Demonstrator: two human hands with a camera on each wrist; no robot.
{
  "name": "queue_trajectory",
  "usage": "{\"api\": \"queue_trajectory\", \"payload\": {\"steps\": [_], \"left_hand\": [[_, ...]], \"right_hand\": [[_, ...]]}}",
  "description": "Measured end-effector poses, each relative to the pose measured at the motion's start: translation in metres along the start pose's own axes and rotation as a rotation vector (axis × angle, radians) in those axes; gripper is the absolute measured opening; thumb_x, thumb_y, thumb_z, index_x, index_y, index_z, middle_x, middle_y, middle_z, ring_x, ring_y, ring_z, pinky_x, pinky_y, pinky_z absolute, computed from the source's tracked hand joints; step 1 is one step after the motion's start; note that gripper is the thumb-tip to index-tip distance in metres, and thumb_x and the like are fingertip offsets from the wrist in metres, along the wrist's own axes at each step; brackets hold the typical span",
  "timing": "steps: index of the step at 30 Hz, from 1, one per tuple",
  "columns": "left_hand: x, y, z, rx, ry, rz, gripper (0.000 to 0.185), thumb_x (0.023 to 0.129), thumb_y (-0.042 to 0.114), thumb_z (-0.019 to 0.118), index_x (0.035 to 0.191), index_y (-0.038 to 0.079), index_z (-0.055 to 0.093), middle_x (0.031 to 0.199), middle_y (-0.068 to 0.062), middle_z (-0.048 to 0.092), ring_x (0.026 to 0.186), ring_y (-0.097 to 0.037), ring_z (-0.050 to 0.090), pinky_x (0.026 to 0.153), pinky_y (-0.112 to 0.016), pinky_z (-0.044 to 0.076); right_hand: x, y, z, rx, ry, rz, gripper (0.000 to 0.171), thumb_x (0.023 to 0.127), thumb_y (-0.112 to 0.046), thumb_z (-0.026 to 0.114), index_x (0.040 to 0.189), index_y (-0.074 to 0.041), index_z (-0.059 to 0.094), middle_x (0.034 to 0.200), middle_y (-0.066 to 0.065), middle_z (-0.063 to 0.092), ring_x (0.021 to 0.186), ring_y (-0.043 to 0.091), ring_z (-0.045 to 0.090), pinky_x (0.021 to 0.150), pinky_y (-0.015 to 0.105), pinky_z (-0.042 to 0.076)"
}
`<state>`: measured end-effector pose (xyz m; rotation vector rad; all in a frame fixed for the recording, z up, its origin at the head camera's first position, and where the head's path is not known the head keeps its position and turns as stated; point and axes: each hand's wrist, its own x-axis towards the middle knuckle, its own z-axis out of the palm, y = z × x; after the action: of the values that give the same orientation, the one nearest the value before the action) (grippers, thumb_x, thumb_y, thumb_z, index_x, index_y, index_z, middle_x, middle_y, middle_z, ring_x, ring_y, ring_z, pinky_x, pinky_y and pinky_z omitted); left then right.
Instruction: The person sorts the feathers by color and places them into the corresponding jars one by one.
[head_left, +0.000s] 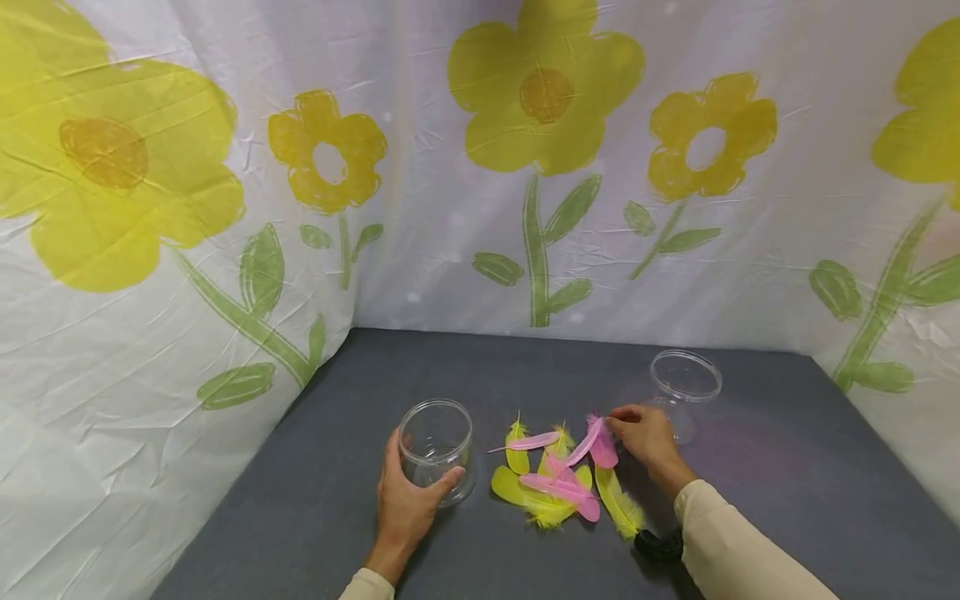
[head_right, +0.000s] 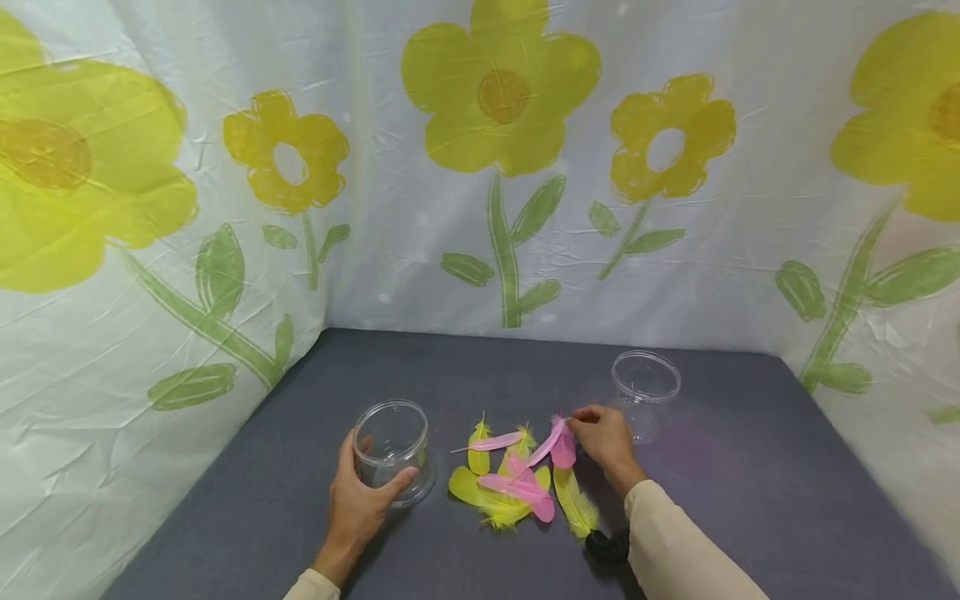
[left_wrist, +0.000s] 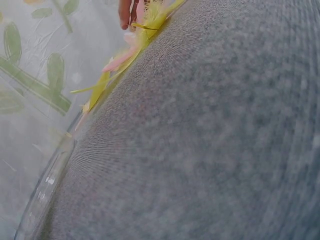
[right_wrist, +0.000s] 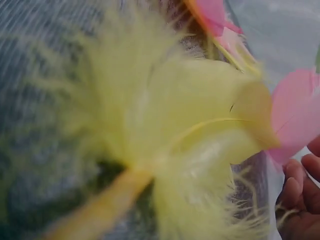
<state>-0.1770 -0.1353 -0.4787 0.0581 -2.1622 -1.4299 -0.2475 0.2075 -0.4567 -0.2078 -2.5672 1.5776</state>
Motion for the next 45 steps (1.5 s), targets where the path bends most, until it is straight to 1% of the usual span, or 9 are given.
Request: {"api": "queue_trajectory", "payload": {"steps": [4, 8, 14, 21, 25, 28, 32, 34, 45], "left_hand": [[0.0, 0.0, 0.0, -0.007, -0.001, 0.004, 0.106, 0.057, 0.036, 0.094, 0.145, 0.013, 0.038, 0.133, -0.019, 0.052, 0.121, -0.034, 0.048, 0.1, -0.051, 0.033], [0.0, -0.001, -0.002, -0.013, 0.008, -0.001, 0.106, 0.057, 0.034, 0.094, 0.145, 0.013, 0.038, 0.133, -0.019, 0.052, 0.122, -0.034, 0.048, 0.1, -0.051, 0.032], [-0.005, -0.004, -0.003, -0.004, -0.004, -0.008, 0.105, 0.057, 0.036, 0.094, 0.144, 0.014, 0.039, 0.133, -0.02, 0.052, 0.123, -0.034, 0.047, 0.1, -0.051, 0.032], [-0.01, -0.005, -0.003, 0.011, -0.004, -0.022, 0.104, 0.059, 0.039, 0.092, 0.145, 0.014, 0.038, 0.132, -0.02, 0.053, 0.121, -0.036, 0.048, 0.098, -0.053, 0.033], [-0.011, -0.004, -0.002, 0.017, -0.004, -0.023, 0.104, 0.06, 0.039, 0.092, 0.145, 0.014, 0.038, 0.131, -0.021, 0.053, 0.12, -0.036, 0.049, 0.097, -0.054, 0.033], [-0.009, -0.004, -0.002, 0.01, -0.006, -0.026, 0.105, 0.059, 0.039, 0.093, 0.145, 0.015, 0.039, 0.132, -0.02, 0.053, 0.121, -0.036, 0.048, 0.099, -0.054, 0.032], [-0.007, -0.003, -0.001, 0.005, -0.011, -0.029, 0.106, 0.058, 0.04, 0.093, 0.145, 0.015, 0.038, 0.133, -0.019, 0.052, 0.122, -0.035, 0.047, 0.099, -0.054, 0.032], [-0.006, -0.003, -0.001, 0.004, -0.012, -0.031, 0.107, 0.058, 0.04, 0.093, 0.146, 0.015, 0.037, 0.134, -0.019, 0.051, 0.122, -0.035, 0.047, 0.1, -0.054, 0.032], [-0.001, -0.001, 0.001, 0.006, -0.015, -0.03, 0.106, 0.059, 0.039, 0.093, 0.146, 0.015, 0.037, 0.135, -0.019, 0.05, 0.124, -0.034, 0.046, 0.101, -0.054, 0.031]], "right_hand": [[-0.002, -0.003, 0.0, 0.006, -0.016, 0.023, 0.023, 0.089, -0.013, 0.07, 0.104, 0.004, 0.068, 0.09, 0.011, 0.067, 0.075, 0.024, 0.061, 0.064, 0.033, 0.052], [-0.003, -0.004, 0.002, -0.007, -0.031, 0.015, 0.023, 0.089, -0.015, 0.07, 0.103, 0.002, 0.069, 0.091, 0.01, 0.067, 0.077, 0.024, 0.062, 0.068, 0.037, 0.053], [-0.003, 0.0, 0.007, -0.016, -0.036, 0.022, 0.019, 0.088, -0.014, 0.071, 0.1, 0.001, 0.07, 0.088, 0.008, 0.068, 0.076, 0.021, 0.062, 0.068, 0.035, 0.051], [-0.005, 0.002, 0.011, 0.041, -0.04, 0.047, 0.015, 0.085, -0.008, 0.071, 0.096, 0.002, 0.071, 0.085, 0.008, 0.068, 0.073, 0.02, 0.06, 0.063, 0.029, 0.051], [-0.006, 0.002, 0.012, 0.074, -0.017, 0.053, 0.013, 0.085, -0.005, 0.071, 0.094, 0.004, 0.071, 0.082, 0.008, 0.066, 0.071, 0.02, 0.059, 0.06, 0.028, 0.05], [-0.007, 0.0, 0.009, 0.118, 0.005, 0.05, 0.013, 0.086, -0.003, 0.069, 0.094, 0.006, 0.069, 0.08, 0.008, 0.065, 0.071, 0.024, 0.06, 0.061, 0.029, 0.051], [-0.007, -0.005, 0.001, 0.169, 0.017, 0.04, 0.014, 0.087, -0.004, 0.068, 0.095, 0.007, 0.068, 0.079, 0.007, 0.064, 0.075, 0.029, 0.061, 0.062, 0.031, 0.052], [-0.007, -0.009, -0.003, 0.188, 0.023, 0.032, 0.015, 0.087, -0.004, 0.068, 0.096, 0.008, 0.068, 0.079, 0.006, 0.065, 0.076, 0.029, 0.062, 0.063, 0.03, 0.052], [-0.014, -0.047, -0.025, 0.194, 0.076, -0.032, 0.018, 0.09, -0.009, 0.067, 0.101, 0.005, 0.067, 0.084, 0.009, 0.066, 0.07, 0.016, 0.058, 0.061, 0.028, 0.052]]}}
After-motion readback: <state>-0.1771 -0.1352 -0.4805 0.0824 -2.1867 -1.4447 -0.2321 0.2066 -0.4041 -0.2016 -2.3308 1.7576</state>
